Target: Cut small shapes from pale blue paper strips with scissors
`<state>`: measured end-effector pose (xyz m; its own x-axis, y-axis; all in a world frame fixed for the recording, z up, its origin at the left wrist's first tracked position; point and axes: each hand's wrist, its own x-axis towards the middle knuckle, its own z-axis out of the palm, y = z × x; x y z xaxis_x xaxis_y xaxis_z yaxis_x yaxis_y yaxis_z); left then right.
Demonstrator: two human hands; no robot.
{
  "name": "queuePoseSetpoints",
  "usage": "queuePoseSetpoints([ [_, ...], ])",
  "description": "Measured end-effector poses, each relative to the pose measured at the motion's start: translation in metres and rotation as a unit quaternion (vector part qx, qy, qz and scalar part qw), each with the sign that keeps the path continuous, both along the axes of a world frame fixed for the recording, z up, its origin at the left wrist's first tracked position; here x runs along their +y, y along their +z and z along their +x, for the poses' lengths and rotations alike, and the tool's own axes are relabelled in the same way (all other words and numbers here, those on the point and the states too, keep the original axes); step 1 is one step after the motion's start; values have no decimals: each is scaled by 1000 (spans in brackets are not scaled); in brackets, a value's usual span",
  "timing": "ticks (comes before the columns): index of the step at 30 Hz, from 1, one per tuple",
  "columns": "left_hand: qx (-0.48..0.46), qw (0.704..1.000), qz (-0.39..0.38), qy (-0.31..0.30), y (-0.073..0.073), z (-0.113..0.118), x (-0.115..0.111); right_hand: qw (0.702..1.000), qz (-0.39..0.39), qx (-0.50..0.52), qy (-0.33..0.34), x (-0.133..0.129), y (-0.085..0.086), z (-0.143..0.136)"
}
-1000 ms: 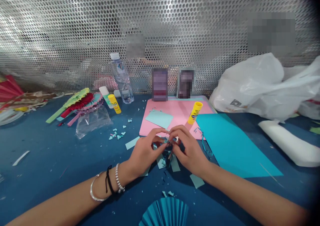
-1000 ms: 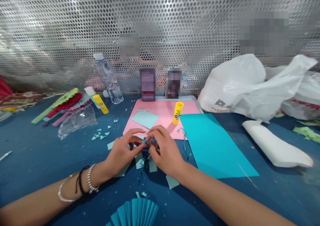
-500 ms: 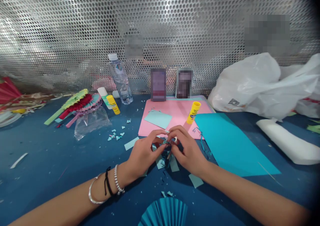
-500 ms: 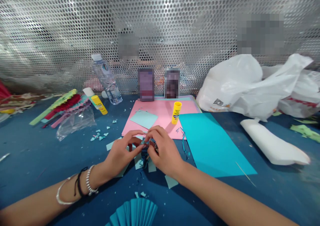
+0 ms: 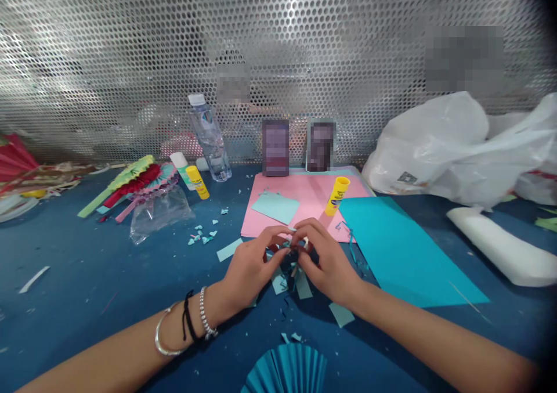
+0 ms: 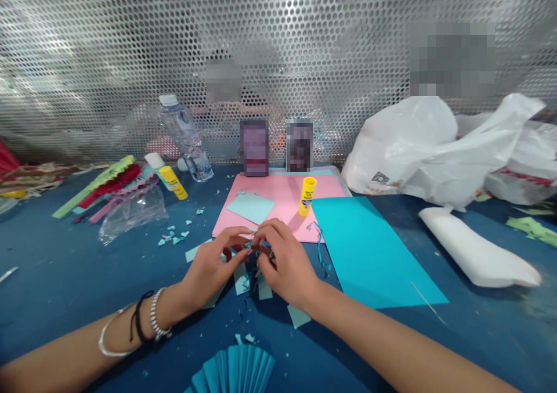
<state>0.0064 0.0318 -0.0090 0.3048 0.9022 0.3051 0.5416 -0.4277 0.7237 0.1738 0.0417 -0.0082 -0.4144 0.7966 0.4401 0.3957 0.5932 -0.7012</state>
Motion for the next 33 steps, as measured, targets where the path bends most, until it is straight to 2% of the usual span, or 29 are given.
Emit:
queuePoseSetpoints([
  [9, -47, 998, -32, -6, 1, 0, 0, 999, 37, -14, 24, -2, 0, 1],
  [22, -175, 977, -123, -8, 8, 4, 6, 998, 41, -27, -47, -1, 0, 0],
  [33, -185, 970, -159, -8, 2, 1, 11, 998, 18, -25, -62, 0, -1, -1],
])
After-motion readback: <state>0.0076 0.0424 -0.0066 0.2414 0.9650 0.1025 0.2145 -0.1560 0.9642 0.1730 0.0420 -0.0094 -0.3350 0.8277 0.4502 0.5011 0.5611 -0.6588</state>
